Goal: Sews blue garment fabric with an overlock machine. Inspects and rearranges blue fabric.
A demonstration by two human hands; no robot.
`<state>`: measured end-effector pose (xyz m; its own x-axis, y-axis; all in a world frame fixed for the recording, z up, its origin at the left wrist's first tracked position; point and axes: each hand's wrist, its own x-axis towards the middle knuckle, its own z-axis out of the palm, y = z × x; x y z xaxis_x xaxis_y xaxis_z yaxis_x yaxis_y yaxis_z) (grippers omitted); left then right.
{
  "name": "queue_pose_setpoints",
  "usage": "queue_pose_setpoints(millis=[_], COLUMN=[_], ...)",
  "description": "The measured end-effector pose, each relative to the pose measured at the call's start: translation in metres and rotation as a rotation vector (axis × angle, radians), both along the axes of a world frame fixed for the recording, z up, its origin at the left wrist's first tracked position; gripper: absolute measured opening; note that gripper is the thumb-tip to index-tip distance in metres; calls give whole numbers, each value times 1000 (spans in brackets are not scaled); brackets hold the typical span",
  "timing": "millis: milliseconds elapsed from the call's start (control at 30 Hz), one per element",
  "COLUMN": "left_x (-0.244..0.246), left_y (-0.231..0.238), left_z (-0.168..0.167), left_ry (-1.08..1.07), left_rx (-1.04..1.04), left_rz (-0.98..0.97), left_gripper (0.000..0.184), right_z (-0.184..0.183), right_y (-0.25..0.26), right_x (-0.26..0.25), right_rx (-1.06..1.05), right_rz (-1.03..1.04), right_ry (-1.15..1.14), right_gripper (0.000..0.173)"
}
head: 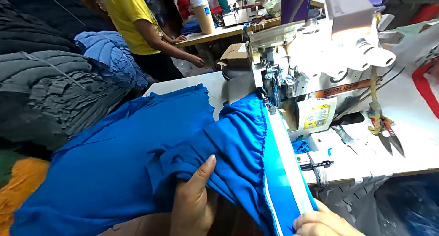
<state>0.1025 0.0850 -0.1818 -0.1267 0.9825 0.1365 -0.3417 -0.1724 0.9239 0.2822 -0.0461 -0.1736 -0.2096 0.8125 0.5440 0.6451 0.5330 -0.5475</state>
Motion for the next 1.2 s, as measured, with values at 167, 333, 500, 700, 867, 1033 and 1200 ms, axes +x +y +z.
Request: queue_pose_setpoints(millis=[167, 333, 500, 700, 867, 1033, 1200], left_x=[-2, -54, -40, 17, 22, 43, 54], left_y=[32, 51, 15, 42, 29, -14, -32], left_z=[5, 29, 85, 54, 49, 33, 27], left_ry=[91, 927, 1361, 1431, 1399, 1386, 1476], left_rx=[-30, 67, 837, 1101, 1263, 1258, 1157], left_rz=[18, -132, -414, -348, -191, 15, -3], left_gripper=[18, 25, 43, 37, 32, 31, 23], right_z=[-1, -14, -12, 0, -4, -19, -23], right_y=[34, 69, 95, 99, 106, 92, 68], right_x=[6, 9, 12, 15, 28, 53, 56], right_rx=[36, 203, 280, 250, 284, 374, 253], right_rz=[-75, -159, -232, -255, -145, -101, -235], right_ry=[-59, -87, -46, 5, 107, 66, 64], right_gripper=[16, 17, 19, 10, 18, 20, 21])
